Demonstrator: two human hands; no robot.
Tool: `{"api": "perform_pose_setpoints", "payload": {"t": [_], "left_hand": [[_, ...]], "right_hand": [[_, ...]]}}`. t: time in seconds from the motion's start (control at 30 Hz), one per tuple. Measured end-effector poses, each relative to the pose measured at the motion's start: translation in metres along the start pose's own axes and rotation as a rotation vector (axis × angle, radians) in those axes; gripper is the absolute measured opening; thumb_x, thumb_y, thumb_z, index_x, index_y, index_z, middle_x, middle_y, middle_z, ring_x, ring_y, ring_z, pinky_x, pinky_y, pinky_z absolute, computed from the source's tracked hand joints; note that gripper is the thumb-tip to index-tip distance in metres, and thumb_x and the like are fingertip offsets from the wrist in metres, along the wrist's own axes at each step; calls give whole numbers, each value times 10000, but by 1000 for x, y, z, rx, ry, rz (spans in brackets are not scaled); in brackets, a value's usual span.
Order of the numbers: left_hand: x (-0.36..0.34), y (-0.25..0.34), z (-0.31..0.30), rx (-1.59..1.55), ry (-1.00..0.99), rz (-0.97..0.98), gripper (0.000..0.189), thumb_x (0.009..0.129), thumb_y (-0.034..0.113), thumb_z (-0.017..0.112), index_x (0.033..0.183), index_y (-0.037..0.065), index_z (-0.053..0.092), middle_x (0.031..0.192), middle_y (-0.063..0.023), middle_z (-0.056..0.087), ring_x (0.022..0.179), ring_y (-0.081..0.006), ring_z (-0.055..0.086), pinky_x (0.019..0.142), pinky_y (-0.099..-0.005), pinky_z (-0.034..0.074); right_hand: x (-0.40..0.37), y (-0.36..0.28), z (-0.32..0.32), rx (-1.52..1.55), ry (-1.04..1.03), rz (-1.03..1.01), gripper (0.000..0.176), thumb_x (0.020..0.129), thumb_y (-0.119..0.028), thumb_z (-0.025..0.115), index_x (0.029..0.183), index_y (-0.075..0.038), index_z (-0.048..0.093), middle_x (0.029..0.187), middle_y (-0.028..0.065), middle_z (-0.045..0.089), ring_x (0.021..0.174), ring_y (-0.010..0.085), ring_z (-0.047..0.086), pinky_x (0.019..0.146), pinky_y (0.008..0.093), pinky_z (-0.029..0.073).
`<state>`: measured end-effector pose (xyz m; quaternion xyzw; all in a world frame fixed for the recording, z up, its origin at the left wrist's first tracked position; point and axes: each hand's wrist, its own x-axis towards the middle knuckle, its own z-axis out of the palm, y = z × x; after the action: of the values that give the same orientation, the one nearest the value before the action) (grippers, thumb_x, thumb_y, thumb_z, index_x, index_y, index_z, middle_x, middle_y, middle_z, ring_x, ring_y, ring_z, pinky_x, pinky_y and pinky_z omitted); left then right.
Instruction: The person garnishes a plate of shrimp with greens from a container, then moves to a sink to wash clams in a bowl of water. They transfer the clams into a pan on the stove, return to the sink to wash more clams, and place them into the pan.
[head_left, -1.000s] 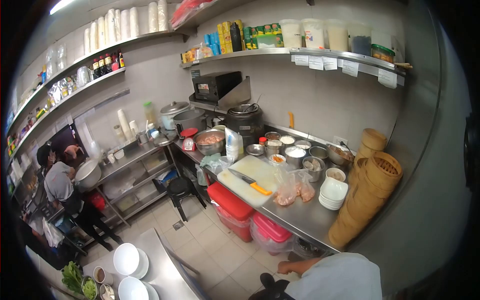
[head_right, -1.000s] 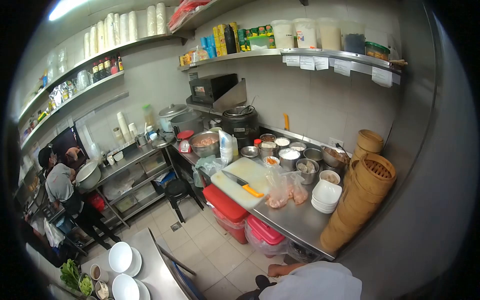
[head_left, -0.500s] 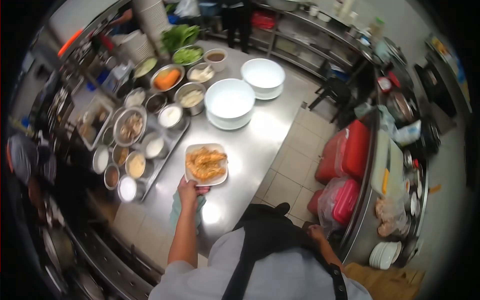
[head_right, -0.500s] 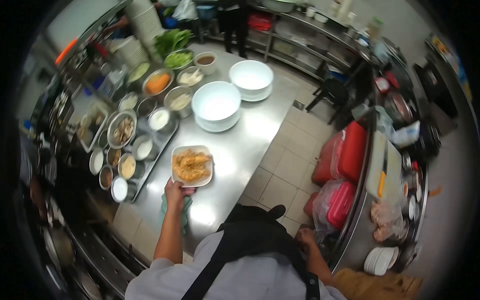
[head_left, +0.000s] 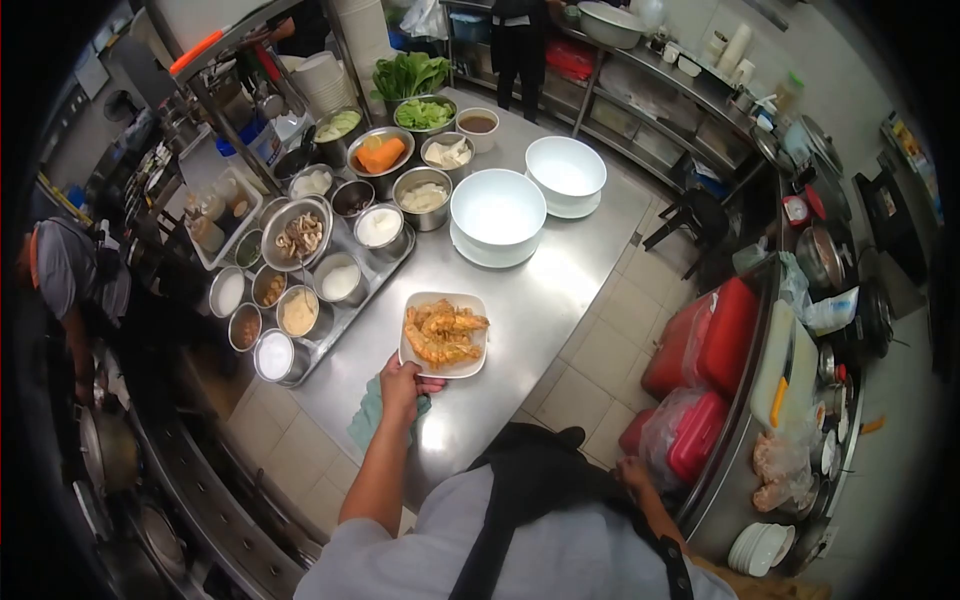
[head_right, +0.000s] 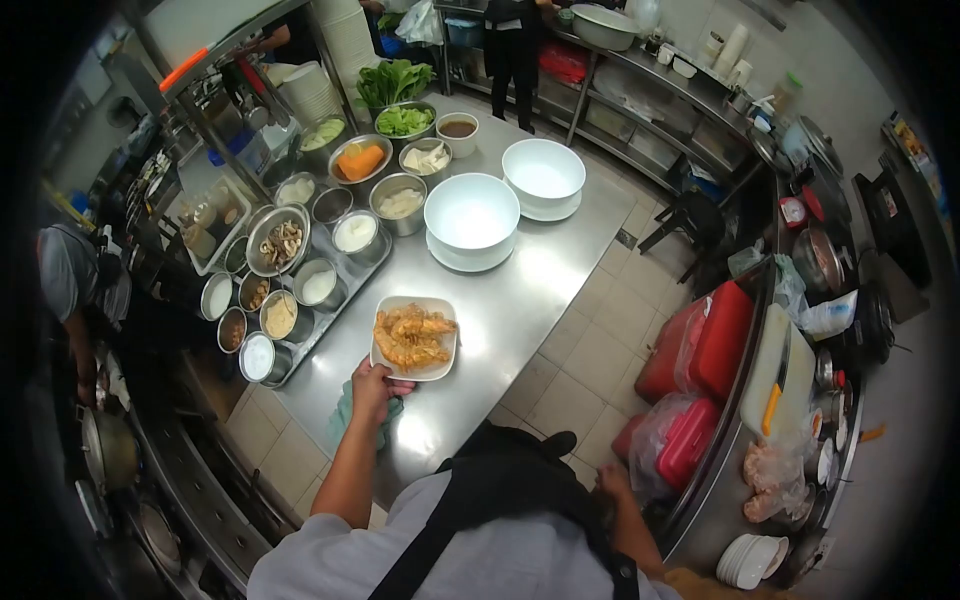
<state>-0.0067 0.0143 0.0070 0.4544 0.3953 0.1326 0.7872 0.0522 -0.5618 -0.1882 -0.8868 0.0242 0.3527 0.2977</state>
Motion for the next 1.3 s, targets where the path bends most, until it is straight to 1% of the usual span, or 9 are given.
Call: {"api": "perform_pose_setpoints", "payload": {"t": [0.17, 0.33, 0.4, 0.53, 0.6, 0.77, 0.87, 1.07, 1.3], "left_hand": [[6, -9, 0, 13, -12, 12, 415, 777, 2, 409, 1173, -72, 504, 869, -226, 669, 614, -292, 687, 508, -344, 595], [13, -21, 0, -60, 4, 19, 422, 795, 5, 415, 1207, -56, 488, 916, -233, 673, 642, -301, 698, 535, -359, 612], [15, -20, -1, -99, -18, -19, 464, 837, 11, 443, 1298, -28, 411, 962, -238, 665, 700, -314, 705, 559, -374, 614], [-12, -6, 1, -81, 32, -123, 555, 896, 40, 477, 1412, -22, 284, 1027, -239, 657, 803, -295, 706, 617, -356, 604], [-51, 2, -14, -23, 105, -14, 549, 902, 53, 481, 1413, -24, 295, 1036, -229, 657, 802, -283, 706, 610, -344, 599], [-184, -22, -90, 23, 440, 368, 461, 917, 158, 521, 1335, -14, 429, 988, -163, 661, 750, -230, 688, 554, -299, 561], [-246, -77, -152, -84, 767, 177, 379, 912, 183, 510, 1247, 8, 481, 939, -136, 660, 705, -205, 663, 517, -297, 535], [-304, -177, -228, -223, 874, -49, 303, 943, 240, 521, 1179, 50, 515, 901, -127, 657, 691, -210, 664, 522, -337, 543], [-348, -251, -318, -7, 782, -180, 219, 824, 154, 614, 1015, 48, 625, 807, -70, 682, 633, -145, 652, 499, -286, 497]], "right_hand": [[-23, -38, -12, -116, 7, 36, 328, 882, -304, 547, 815, -24, 704, 740, 149, 683, 680, 287, 671, 649, 407, 506], [4, -7, -14, -600, 82, -594, 246, 819, -275, 569, 851, -69, 699, 768, 139, 675, 615, 264, 660, 649, 420, 545], [1, -45, -24, -294, -70, -186, 258, 834, -291, 574, 907, -72, 691, 792, 138, 678, 622, 225, 664, 630, 388, 541], [23, -115, -37, -232, -235, -179, 262, 880, -281, 576, 808, -45, 662, 662, 88, 638, 592, 167, 654, 509, 322, 499], [107, -80, -25, -226, -424, -144, 305, 897, -313, 604, 918, -15, 668, 838, 137, 701, 675, 234, 665, 578, 349, 516], [29, -312, -62, -232, -929, -327, 457, 948, -430, 570, 1151, -22, 591, 906, 86, 685, 774, 153, 665, 620, 283, 516], [-35, -401, -65, -155, -1047, -554, 393, 976, -352, 542, 1227, -50, 562, 918, 44, 663, 835, 124, 643, 696, 264, 502], [-141, -438, -27, 23, -1087, -741, 350, 961, -199, 593, 1266, -37, 542, 932, 28, 652, 861, 105, 625, 726, 247, 493], [-239, -483, 148, -222, -1153, -855, 231, 965, -184, 561, 1101, -17, 646, 883, 47, 688, 797, 112, 636, 687, 250, 499]]}}
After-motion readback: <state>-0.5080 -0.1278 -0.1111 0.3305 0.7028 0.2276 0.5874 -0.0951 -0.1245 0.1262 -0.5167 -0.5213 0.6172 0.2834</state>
